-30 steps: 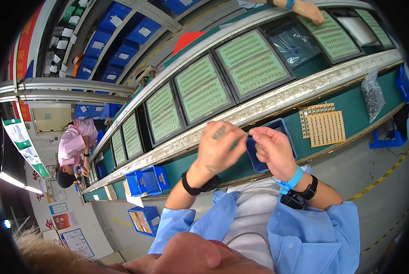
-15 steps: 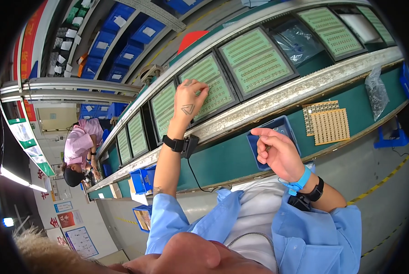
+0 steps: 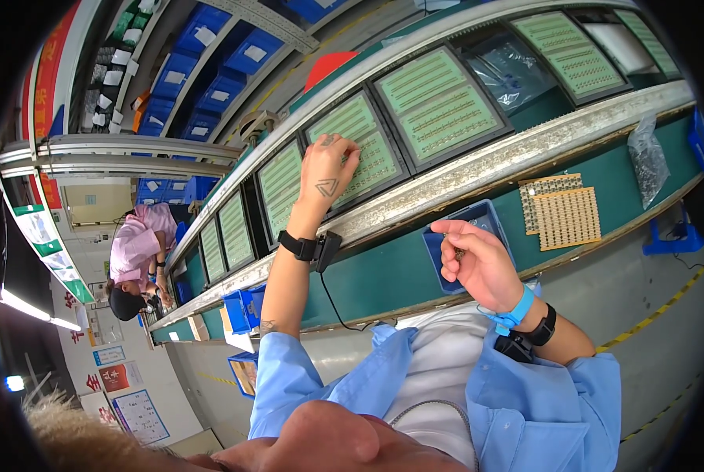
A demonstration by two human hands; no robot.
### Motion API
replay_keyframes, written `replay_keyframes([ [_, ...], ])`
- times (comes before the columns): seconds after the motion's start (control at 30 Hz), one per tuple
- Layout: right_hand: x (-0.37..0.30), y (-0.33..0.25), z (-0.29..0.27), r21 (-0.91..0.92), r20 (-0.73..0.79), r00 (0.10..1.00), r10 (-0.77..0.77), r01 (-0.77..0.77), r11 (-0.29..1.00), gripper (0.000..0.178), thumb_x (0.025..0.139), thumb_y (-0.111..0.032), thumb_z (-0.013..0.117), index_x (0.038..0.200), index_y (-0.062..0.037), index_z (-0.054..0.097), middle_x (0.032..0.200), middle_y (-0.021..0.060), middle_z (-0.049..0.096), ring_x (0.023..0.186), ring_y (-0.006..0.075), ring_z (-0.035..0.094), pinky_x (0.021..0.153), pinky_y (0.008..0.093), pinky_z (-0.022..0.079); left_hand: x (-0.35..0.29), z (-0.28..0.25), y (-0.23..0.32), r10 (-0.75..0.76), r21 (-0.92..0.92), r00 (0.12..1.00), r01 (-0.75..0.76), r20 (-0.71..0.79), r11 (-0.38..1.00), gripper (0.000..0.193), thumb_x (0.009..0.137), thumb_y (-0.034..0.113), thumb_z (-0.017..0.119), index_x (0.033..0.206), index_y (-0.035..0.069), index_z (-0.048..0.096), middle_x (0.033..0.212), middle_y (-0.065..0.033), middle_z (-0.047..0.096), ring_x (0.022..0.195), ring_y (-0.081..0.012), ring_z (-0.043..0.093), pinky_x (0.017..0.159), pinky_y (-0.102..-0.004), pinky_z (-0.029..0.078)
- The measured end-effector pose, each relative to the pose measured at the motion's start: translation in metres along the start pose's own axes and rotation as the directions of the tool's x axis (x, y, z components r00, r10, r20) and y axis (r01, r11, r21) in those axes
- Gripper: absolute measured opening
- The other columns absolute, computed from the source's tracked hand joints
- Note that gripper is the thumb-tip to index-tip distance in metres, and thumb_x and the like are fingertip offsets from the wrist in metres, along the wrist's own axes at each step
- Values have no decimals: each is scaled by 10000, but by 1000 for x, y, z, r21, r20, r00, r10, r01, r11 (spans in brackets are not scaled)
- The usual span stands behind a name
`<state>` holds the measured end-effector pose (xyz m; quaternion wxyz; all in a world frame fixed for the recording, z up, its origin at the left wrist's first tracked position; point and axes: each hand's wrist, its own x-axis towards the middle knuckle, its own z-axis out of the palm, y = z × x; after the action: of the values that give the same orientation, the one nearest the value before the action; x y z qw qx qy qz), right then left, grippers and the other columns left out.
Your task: The person picks up small metal components from a blue bin and places them into the slots of a green tray on the assembly line. This process is repeated as the person continues to fill the slots with more components from the bin.
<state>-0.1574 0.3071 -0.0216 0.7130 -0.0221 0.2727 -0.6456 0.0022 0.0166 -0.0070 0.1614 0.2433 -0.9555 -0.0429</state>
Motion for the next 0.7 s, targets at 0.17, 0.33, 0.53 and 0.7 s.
replay_keyframes([
  [0.17, 0, -1, -1, 7, 0, 1000, -3, 3, 1000, 343, 1024, -116, 493, 1320, 41, 569, 817, 31, 537, 727, 136, 506, 653, 291, 440, 4, -3, 1, 14, 17, 1000, -14, 22, 1000, 62, 845, 86, 711, 884, 38, 706, 856, -89, 677, 912, -322, 629, 815, -453, 509],
  [0.33, -1, -1, 0, 15, -12, 1000, -6, 7, 1000, 347, 1023, -115, 493, 1323, 44, 563, 814, 30, 530, 726, 135, 508, 647, 292, 440, 8, -5, 2, 34, 78, 997, -39, 70, 996, 56, 855, 99, 702, 870, 45, 704, 844, -93, 671, 921, -310, 634, 825, -442, 503],
  [0.53, 0, -1, -6, 12, 29, 999, -21, 20, 1000, 352, 1022, -131, 494, 1317, 49, 562, 848, 48, 562, 771, 150, 544, 695, 305, 477, 8, -7, 3, 12, 89, 997, -19, 78, 996, 53, 865, 103, 699, 862, 52, 715, 847, -90, 674, 924, -306, 635, 821, -436, 497],
  [0.7, -1, 0, -9, 78, 46, 998, -48, 44, 996, 463, 1043, -247, 469, 1382, 65, 517, 1120, 145, 645, 1038, 245, 627, 940, 385, 515, 4, -16, 6, -18, 79, 996, 11, 88, 997, 68, 879, 118, 707, 870, 57, 734, 848, -89, 680, 933, -306, 636, 822, -436, 495],
])
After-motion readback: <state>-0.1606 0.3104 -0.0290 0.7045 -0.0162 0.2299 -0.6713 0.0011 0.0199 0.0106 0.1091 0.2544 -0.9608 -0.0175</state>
